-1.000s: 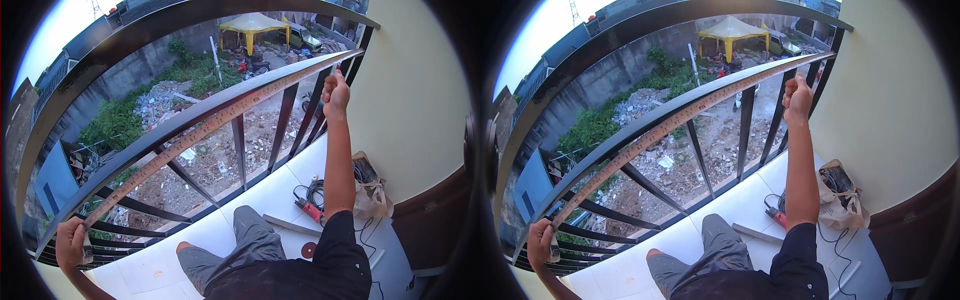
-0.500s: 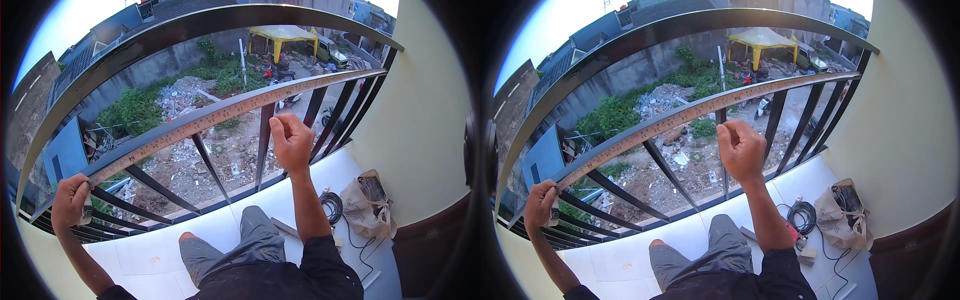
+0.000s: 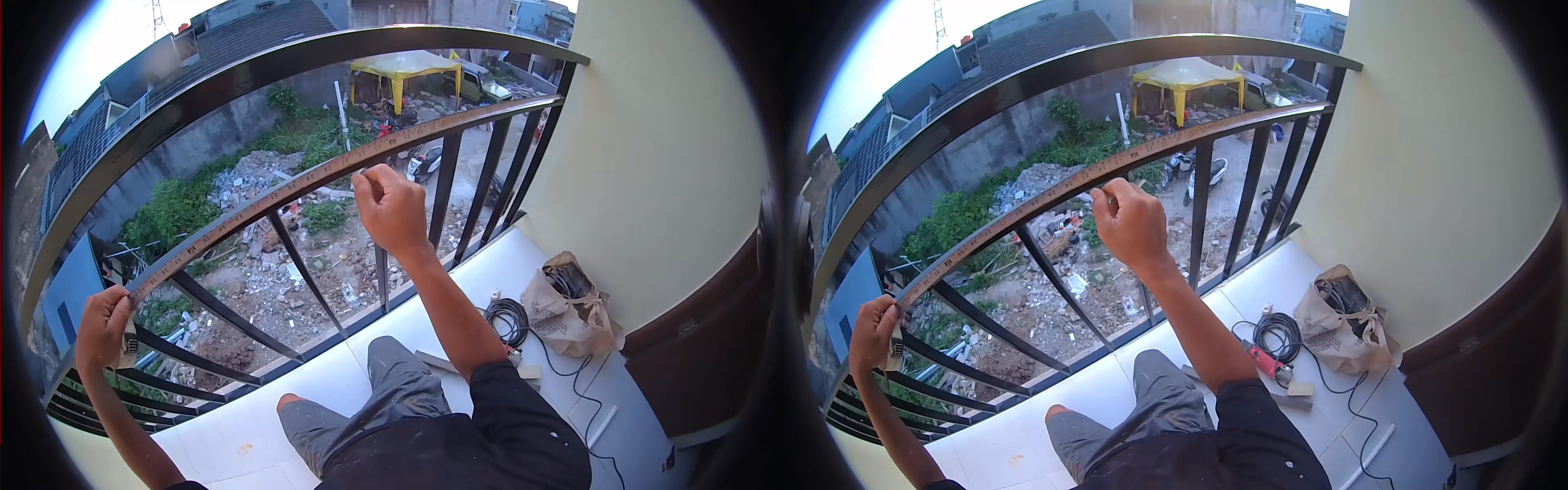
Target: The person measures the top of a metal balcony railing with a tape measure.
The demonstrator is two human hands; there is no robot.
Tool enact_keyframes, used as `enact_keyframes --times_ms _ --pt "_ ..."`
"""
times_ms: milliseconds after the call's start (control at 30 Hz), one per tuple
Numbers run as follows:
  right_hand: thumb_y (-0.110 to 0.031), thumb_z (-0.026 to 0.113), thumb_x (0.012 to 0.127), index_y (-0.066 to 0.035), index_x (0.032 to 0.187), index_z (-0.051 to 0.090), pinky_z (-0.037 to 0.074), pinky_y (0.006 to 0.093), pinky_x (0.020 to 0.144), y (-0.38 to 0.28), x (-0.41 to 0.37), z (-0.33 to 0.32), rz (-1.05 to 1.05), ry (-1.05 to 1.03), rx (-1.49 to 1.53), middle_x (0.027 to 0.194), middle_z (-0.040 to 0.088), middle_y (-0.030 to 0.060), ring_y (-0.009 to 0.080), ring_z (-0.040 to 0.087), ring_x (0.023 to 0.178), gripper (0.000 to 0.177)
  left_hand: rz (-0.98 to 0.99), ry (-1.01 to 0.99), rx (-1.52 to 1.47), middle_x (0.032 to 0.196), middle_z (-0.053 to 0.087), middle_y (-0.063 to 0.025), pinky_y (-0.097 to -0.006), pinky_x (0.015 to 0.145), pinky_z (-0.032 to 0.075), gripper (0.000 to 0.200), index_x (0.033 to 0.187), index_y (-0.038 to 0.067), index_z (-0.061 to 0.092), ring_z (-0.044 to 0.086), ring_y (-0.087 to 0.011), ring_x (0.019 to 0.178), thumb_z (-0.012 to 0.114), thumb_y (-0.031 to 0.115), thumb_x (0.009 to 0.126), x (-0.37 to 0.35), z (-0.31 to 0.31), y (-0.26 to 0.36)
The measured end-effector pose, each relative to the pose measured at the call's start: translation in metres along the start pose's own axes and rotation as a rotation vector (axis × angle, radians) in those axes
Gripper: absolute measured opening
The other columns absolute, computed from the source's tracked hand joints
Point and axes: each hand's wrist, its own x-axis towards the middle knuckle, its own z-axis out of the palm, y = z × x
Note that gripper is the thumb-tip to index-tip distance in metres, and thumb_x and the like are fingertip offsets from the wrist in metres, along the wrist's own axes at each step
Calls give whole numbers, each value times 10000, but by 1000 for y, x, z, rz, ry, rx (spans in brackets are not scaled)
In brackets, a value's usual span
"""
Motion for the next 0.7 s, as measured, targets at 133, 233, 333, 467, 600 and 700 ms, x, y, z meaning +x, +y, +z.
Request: enact_keyframes --times_ms 133,233,333,467,600,700 --pt "-188 645 874 -24 792 626 468 386 552 2 6 7 26 29 33 647 621 130 294 629 591 184 -16 -42 17 573 443 -80 -325 547 369 235 782 -42 558 441 -138 551 502 161 887 -1 -6 12" --pt "-182 640 875 -23 780 620 475 392 558 4 8 8 78 -2 10 639 624 130 306 636 596 186 5 -74 10 586 447 -87 -331 560 380 244 786 -43 567 447 -151 562 508 171 885 1 -8 12" --pt "-185 635 875 -22 770 615 477 401 564 -2 7 15 27 23 -10 629 623 135 320 637 595 195 -7 -125 18 600 463 -85 -335 573 389 241 783 -39 582 461 -161 578 508 169 879 4 -13 13" --pt "-185 640 864 -15 769 615 486 411 587 -6 7 15 26 49 -50 644 636 146 342 643 621 197 11 -187 12 621 487 -67 -333 589 401 239 775 -24 602 476 -147 609 498 167 875 10 -16 4" --pt "-195 639 867 -9 776 633 490 385 602 -10 5 19 43 51 -64 652 651 141 304 658 620 207 -9 -226 -49 635 505 -64 -331 614 425 248 782 -19 610 488 -139 628 491 175 881 10 -17 7" --pt "-210 632 879 -1 780 642 480 367 599 -12 4 16 59 31 -51 646 652 127 265 649 594 231 24 -226 -3 639 515 -66 -337 627 437 256 791 -20 614 492 -139 631 488 179 891 12 -16 2"
